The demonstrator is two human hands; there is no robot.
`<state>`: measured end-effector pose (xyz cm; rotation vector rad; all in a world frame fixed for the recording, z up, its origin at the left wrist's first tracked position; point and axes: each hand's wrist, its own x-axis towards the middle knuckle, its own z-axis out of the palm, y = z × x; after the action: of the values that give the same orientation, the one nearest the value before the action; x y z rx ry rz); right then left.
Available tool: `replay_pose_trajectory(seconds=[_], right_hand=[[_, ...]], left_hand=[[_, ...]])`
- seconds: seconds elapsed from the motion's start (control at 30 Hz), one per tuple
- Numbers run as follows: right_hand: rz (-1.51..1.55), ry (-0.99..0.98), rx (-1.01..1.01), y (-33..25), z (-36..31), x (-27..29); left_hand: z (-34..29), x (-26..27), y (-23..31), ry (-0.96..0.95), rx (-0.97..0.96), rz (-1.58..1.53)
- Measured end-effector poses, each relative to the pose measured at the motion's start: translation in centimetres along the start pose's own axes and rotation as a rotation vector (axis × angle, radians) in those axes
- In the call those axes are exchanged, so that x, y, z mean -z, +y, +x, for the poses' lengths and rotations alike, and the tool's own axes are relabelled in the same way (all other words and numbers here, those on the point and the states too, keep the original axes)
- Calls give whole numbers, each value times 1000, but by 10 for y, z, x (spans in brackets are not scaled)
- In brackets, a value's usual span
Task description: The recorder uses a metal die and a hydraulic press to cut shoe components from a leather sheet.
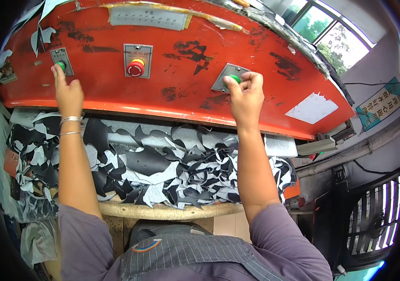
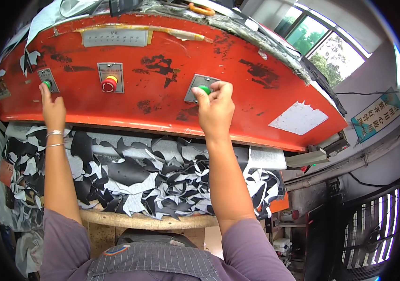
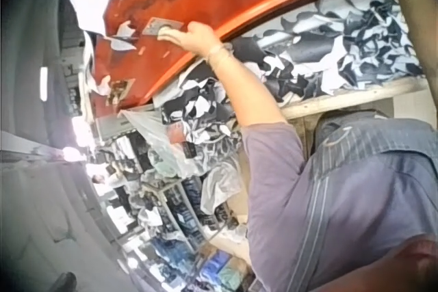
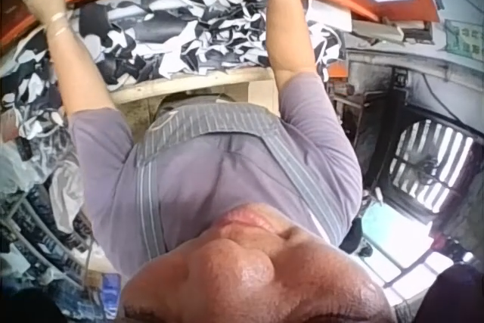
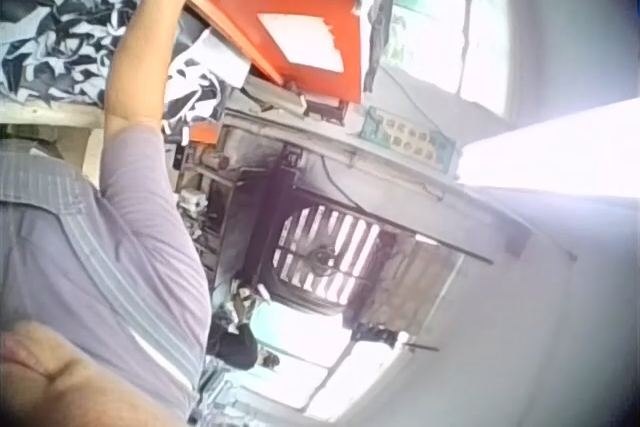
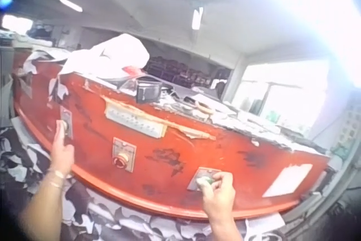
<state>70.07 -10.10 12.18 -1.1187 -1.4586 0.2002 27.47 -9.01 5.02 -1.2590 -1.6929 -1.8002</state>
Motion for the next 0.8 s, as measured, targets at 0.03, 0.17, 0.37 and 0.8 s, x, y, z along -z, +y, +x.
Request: replay_pose_trajectory(seconds=[0.03,0.17,0.37,0.8], right_hand=[[-78,-4,-5,-1,-11,1],[1,-269,-78,3,-102,41],[-469,-1081,123,-34,-247,85],[-587,-982,248,-15,-244,80]], left_hand=[[-3,21,-1,-194,75,-65],[-63,74,58,-350,24,-178],[-249,149,169,-1218,-128,-310],[-271,135,201,-1255,-150,-115]])
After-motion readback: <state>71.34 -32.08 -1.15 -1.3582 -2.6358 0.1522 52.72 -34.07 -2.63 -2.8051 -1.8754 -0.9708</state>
